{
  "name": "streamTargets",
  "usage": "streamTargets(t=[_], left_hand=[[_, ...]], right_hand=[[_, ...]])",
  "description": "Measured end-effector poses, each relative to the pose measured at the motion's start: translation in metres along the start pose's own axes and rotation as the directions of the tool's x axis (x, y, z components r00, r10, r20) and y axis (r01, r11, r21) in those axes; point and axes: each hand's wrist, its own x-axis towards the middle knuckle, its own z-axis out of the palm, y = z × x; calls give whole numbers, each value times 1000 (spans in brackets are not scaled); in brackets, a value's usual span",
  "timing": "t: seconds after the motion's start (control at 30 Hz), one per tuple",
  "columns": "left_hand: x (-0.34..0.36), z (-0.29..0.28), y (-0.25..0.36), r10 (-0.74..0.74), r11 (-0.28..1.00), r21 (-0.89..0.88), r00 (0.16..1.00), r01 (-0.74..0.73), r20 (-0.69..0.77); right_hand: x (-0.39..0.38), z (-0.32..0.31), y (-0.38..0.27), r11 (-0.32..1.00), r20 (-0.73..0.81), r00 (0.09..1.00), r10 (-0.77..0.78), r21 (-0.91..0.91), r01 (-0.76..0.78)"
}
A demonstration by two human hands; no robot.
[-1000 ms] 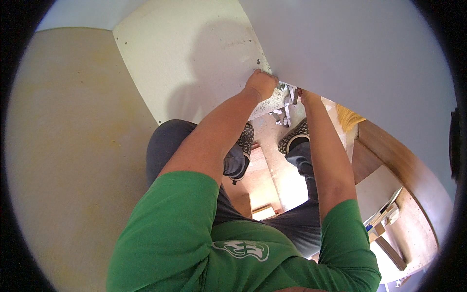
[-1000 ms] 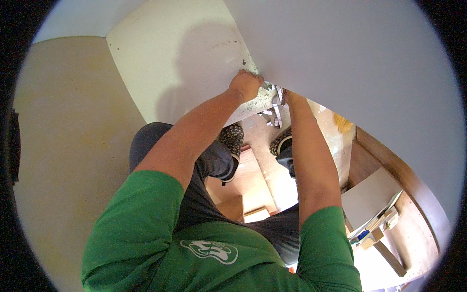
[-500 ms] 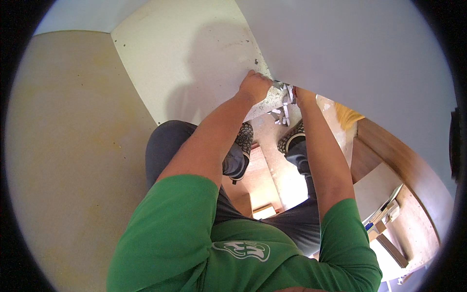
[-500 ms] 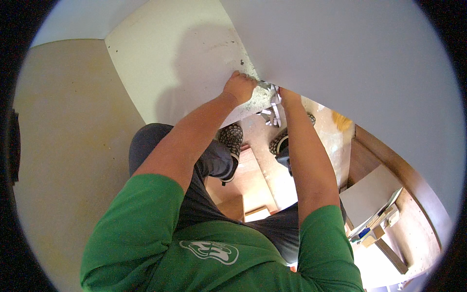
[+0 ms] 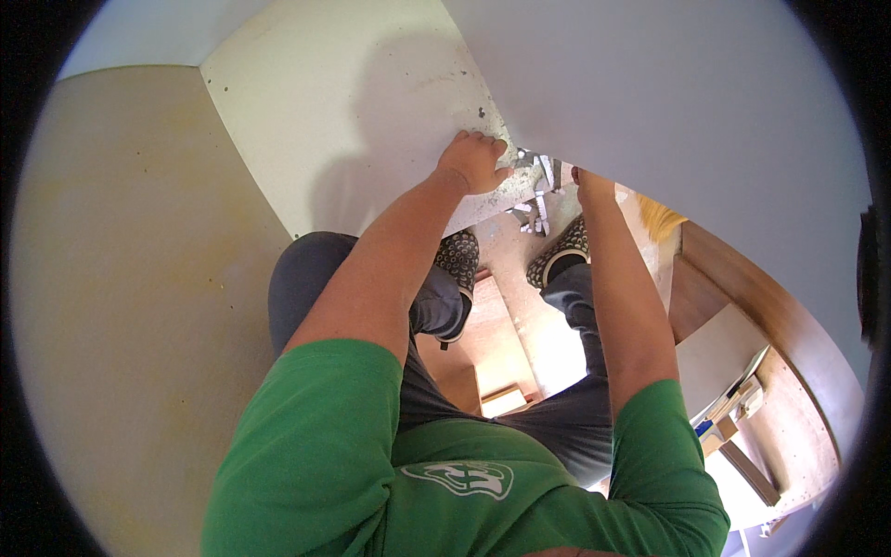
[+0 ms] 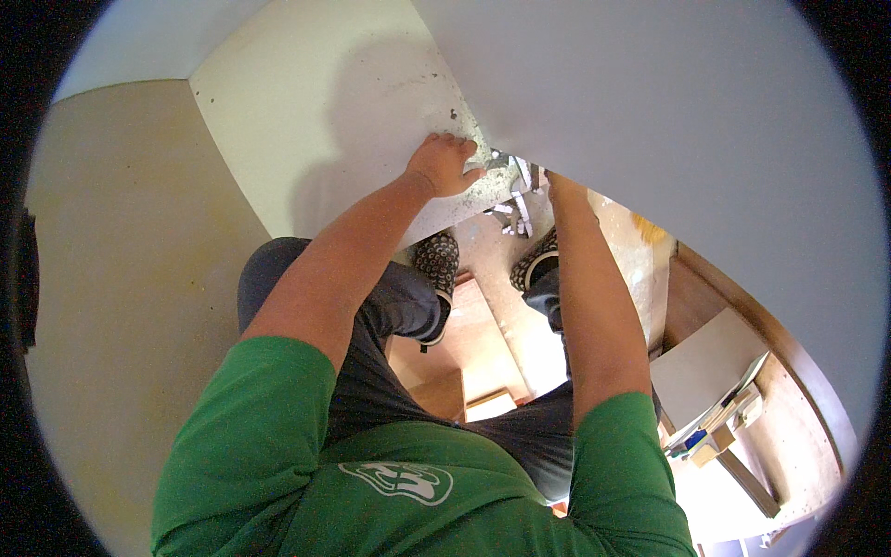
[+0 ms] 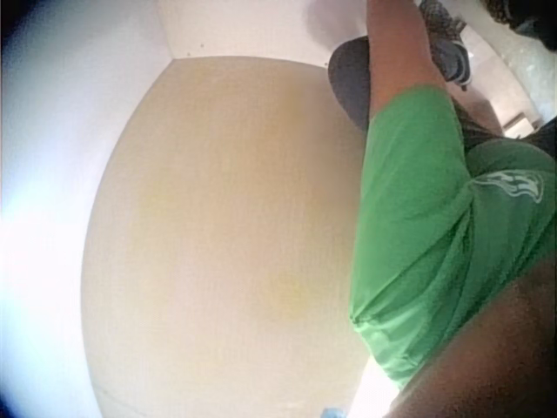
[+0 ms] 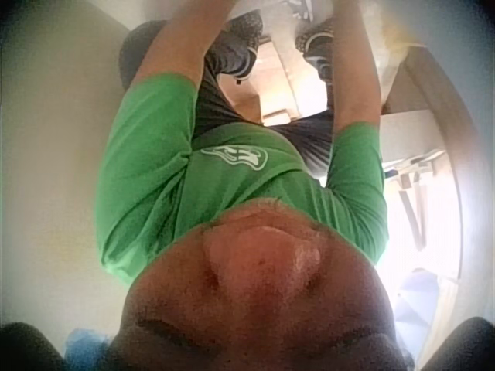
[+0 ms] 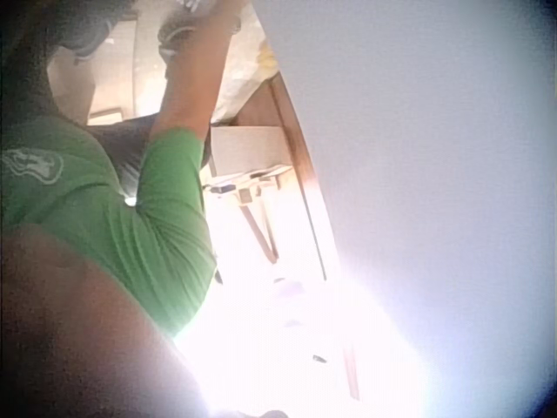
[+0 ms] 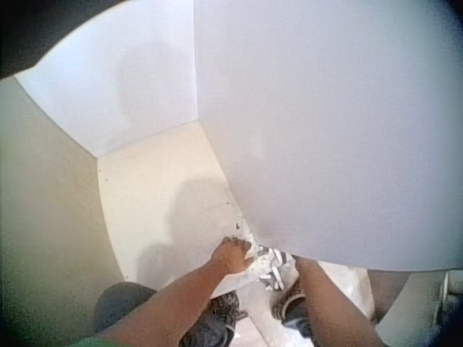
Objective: The person uses a ruler and a knife to measure and clear debris from pre-drilled holes in a cabinet panel, then fits and secures a metal hinge into the prepared slots while sitting on the floor.
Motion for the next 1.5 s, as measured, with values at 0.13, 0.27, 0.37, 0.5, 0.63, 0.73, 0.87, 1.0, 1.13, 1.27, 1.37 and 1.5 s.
streamTargets(t=[0.13, 0.27, 0.37, 0.5, 0.63, 0.73, 0.87, 1.0, 1.13, 1.27, 1.37, 1.5], left_hand=[[1, -1, -1, 75, 996, -46, 996, -76, -39], [2, 7, 3, 135, 988, 60, 987, -141, 87], [-1, 11, 7, 148, 987, 57, 986, -153, 82], [-1, 9, 6, 160, 986, 32, 985, -162, 61], [-1, 8, 1, 112, 993, 25, 990, -114, 91], [2, 5, 1, 58, 996, 62, 988, -68, 146], [3, 10, 5, 63, 998, 13, 991, -62, -118], [5, -1, 7, 71, 997, 37, 994, -68, -81], [9, 4, 9, 89, 994, 66, 993, -84, -78], [14, 14, 5, 37, 994, 106, 996, -29, -80], [19, 5, 15, 17, 993, 116, 1000, -17, -5], [19, 6, 22, -7, 990, 143, 1000, 9, -18]], right_hand=[[5, -12, -2, 994, -140, 989, 52, -84, -64], [1, -9, 1, 996, -82, 993, 89, -3, -90], [-2, 2, 8, 993, -81, 994, 78, 100, -70], [-1, -11, 12, 991, -85, 988, 128, 44, -125], [-11, -19, 0, 990, -90, 988, 123, -63, -129], [-25, -18, -13, 984, -85, 992, 92, -147, -104], [-22, -6, -13, 985, -75, 983, 169, -15, -170], [-26, 20, -6, 988, -80, 986, 143, -49, -147], [-23, 31, -2, 997, -87, 994, 73, 25, -71], [-30, 41, -11, 992, 24, 999, 43, -121, -40], [-10, 29, -3, 988, 65, 993, 100, -120, -92], [3, 26, -4, 964, 141, 958, 249, -128, -231]])
